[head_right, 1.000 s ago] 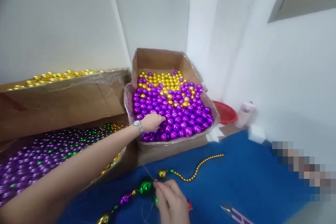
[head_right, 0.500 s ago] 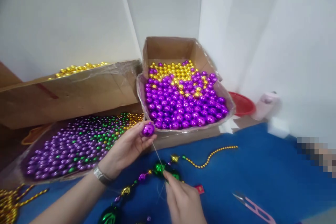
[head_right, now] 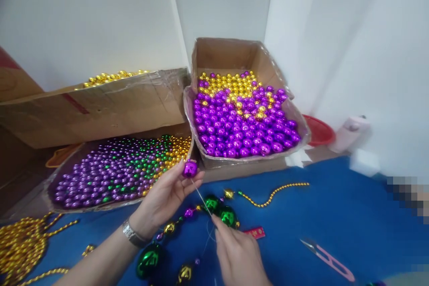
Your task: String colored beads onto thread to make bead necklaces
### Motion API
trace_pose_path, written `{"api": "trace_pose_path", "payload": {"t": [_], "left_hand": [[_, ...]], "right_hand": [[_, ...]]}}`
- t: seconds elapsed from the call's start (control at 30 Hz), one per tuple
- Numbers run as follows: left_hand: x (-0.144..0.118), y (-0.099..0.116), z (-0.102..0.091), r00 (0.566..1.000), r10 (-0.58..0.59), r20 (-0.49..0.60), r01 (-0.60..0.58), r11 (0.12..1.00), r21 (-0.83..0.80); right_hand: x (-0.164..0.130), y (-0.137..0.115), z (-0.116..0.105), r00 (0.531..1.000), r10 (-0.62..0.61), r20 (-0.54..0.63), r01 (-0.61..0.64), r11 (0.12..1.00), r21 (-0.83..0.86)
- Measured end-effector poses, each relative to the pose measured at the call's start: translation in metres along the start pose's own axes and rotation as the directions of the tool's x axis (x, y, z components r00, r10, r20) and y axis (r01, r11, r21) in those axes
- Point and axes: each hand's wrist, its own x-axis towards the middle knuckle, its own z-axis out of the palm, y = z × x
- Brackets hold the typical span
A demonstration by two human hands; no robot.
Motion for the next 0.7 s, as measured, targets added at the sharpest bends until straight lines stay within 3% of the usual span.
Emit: {"api": "trace_pose_path", "payload": {"t": [0.53,0.7], "left_hand": [[-0.007,-0.005,-0.004,0.999,0.027,-0.023,-0.028,0.998,-0.049],[-0.011,-0.01,-0.005,0.996,0.077,0.038,-0.077,0.997,0.014]], "right_hand": [[-0.002,-0.004,0.0,0.999,0.036,0.026,-0.037,0.998,0.047],[-0.001,-0.002,0.002,0.998,0.04,0.038,-0.042,0.998,0.047]]}}
